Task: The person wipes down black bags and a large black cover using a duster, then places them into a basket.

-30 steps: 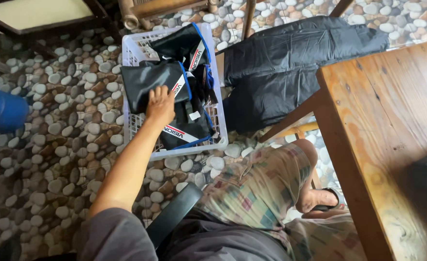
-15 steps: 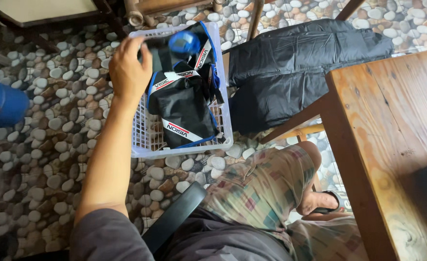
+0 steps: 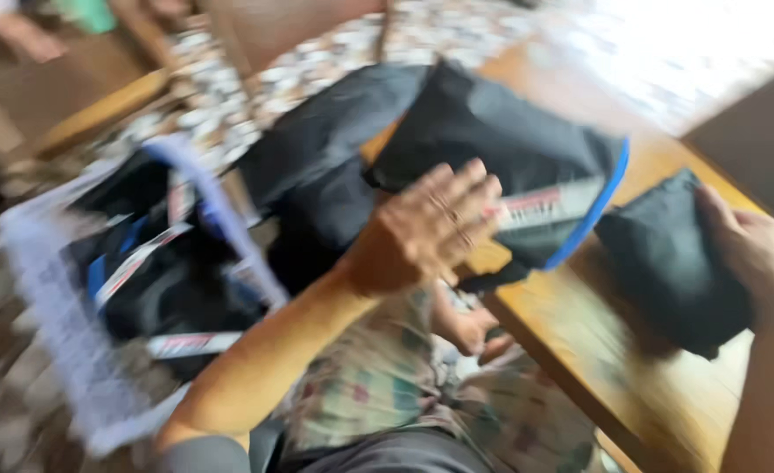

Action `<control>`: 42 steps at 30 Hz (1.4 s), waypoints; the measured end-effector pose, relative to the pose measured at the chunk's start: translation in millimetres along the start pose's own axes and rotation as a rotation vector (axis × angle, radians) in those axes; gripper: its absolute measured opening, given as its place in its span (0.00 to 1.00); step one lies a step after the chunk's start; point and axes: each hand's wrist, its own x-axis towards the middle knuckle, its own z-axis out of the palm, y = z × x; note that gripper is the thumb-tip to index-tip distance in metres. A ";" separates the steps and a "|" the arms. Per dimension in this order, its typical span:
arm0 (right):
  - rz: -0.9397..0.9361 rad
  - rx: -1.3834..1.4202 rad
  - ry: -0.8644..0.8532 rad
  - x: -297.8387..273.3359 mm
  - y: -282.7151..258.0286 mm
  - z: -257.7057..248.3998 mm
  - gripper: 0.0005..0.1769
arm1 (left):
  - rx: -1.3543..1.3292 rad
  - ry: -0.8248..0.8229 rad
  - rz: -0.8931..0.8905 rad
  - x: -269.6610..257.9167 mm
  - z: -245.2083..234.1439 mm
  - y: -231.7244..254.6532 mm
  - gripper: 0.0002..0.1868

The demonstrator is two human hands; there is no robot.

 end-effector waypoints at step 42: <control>0.260 -0.217 0.012 -76.4 51.6 -75.6 0.46 | -0.260 -0.344 -0.397 87.4 187.5 36.4 0.20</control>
